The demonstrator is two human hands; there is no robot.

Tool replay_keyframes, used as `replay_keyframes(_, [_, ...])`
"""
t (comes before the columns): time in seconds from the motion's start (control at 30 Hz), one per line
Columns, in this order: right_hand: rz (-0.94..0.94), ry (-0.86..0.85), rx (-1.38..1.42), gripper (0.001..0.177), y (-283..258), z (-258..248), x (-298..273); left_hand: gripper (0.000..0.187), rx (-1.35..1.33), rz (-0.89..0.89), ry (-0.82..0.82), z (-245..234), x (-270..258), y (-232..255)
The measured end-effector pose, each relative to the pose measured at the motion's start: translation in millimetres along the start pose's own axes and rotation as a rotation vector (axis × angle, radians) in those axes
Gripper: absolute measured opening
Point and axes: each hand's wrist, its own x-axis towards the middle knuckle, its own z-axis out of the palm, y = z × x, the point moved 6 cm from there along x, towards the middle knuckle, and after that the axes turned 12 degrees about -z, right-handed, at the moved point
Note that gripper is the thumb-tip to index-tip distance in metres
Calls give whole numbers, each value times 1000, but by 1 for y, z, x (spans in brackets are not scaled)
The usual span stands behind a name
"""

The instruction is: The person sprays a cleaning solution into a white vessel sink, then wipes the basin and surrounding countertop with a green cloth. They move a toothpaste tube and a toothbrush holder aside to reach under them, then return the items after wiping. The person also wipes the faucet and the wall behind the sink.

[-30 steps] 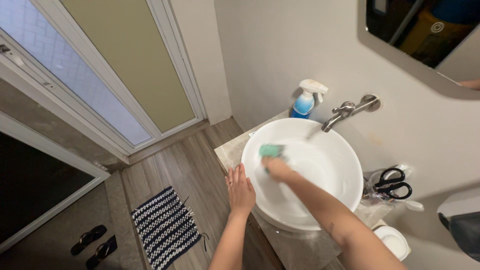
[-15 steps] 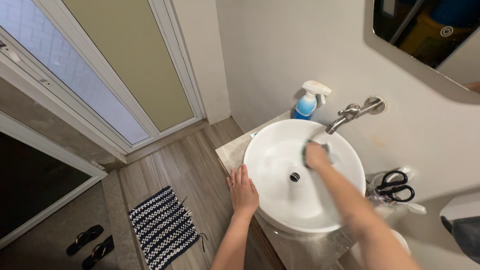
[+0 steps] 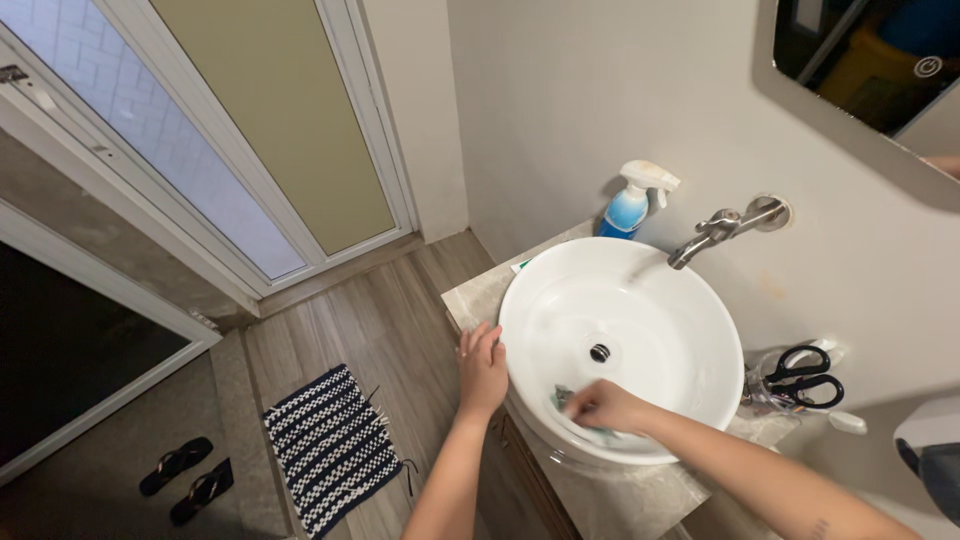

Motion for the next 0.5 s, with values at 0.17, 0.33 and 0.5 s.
replay_keyframes(0.17, [-172, 558, 144, 9, -9, -22, 146, 41, -170, 87, 135, -19, 0, -6])
replay_keyframes(0.33, [-245, 767, 73, 13, -29, -58, 169, 40, -134, 25, 194, -58, -4, -18])
replay_keyframes(0.5, [-169, 313, -167, 15, -18, 14, 49, 40, -131, 31, 227, -83, -7, -17])
